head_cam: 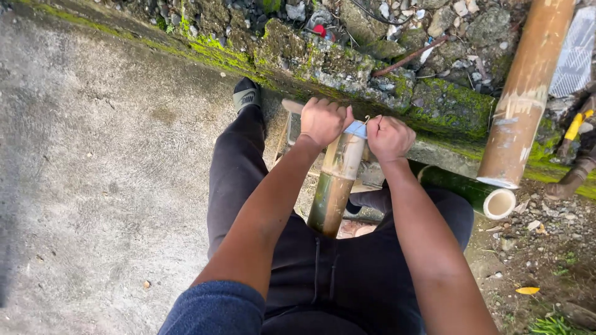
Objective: Scraping and smoothing the rim of a cut bamboo piece using a scraper and a knife.
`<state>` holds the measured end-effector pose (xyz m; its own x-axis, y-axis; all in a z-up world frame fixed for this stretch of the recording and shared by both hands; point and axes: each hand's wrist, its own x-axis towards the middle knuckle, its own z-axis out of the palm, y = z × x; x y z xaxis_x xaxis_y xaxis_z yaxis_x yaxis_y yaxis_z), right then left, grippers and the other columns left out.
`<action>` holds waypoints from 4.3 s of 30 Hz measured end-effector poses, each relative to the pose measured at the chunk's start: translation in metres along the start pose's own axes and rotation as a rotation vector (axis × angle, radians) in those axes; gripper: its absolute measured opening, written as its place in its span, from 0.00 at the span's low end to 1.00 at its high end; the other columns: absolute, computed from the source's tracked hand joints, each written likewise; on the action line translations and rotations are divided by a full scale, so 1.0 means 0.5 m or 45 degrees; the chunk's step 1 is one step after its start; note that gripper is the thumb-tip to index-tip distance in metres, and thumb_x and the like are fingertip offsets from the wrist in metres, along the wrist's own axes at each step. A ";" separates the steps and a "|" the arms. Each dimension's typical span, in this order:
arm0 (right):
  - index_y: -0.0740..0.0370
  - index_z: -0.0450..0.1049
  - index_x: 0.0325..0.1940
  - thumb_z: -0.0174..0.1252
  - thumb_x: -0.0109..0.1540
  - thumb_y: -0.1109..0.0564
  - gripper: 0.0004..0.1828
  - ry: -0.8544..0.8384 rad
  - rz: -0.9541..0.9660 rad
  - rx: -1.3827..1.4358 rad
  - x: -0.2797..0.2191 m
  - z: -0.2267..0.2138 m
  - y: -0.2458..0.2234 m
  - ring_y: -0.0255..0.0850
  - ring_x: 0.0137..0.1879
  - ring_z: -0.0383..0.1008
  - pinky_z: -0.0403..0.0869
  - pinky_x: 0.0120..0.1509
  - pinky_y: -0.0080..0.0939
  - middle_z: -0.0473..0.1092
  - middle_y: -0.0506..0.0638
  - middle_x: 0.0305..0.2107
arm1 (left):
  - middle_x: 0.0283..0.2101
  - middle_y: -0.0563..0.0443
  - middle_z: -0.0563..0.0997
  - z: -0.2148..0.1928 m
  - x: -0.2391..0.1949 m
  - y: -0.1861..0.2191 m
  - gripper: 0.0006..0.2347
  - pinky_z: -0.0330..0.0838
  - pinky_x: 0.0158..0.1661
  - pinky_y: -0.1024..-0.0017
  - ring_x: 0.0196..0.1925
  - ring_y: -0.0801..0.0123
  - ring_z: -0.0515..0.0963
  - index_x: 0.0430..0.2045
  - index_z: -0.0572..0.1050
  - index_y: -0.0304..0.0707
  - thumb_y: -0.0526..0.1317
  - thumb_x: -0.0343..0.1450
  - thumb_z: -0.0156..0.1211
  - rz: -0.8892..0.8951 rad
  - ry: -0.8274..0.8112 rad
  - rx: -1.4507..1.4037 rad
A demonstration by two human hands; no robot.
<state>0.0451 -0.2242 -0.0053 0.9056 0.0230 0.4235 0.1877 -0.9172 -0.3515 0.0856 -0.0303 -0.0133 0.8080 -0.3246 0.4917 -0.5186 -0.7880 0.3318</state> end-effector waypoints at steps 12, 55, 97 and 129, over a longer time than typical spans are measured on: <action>0.58 0.68 0.17 0.57 0.61 0.57 0.17 0.020 -0.027 -0.055 -0.070 -0.017 -0.023 0.51 0.24 0.72 0.68 0.28 0.51 0.70 0.52 0.18 | 0.18 0.55 0.75 -0.058 -0.057 0.037 0.15 0.64 0.30 0.63 0.23 0.63 0.73 0.10 0.72 0.46 0.44 0.70 0.62 -0.005 0.035 -0.017; 0.59 0.71 0.18 0.55 0.63 0.54 0.18 -0.093 0.009 0.044 -0.150 -0.070 -0.072 0.51 0.25 0.74 0.71 0.29 0.50 0.72 0.53 0.19 | 0.20 0.54 0.79 -0.106 -0.148 0.076 0.16 0.69 0.31 0.62 0.25 0.63 0.78 0.11 0.76 0.46 0.45 0.72 0.58 -0.077 -0.119 -0.032; 0.61 0.73 0.20 0.57 0.64 0.54 0.18 0.028 0.139 -0.226 0.025 0.029 0.029 0.54 0.21 0.70 0.68 0.26 0.53 0.70 0.57 0.18 | 0.19 0.54 0.80 0.071 0.070 -0.037 0.19 0.69 0.38 0.63 0.26 0.64 0.80 0.10 0.78 0.48 0.51 0.72 0.55 0.055 -0.221 0.033; 0.58 0.71 0.18 0.55 0.65 0.53 0.20 -0.097 -0.016 -0.214 0.039 0.011 0.023 0.50 0.22 0.72 0.69 0.28 0.50 0.72 0.53 0.19 | 0.18 0.56 0.79 0.047 0.036 -0.032 0.19 0.68 0.34 0.64 0.25 0.64 0.78 0.08 0.76 0.47 0.47 0.73 0.56 -0.042 -0.123 -0.013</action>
<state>0.0670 -0.2323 -0.0055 0.9309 0.0591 0.3604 0.1389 -0.9700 -0.1997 0.1151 -0.0361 -0.0284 0.8477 -0.3476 0.4007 -0.4934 -0.7941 0.3549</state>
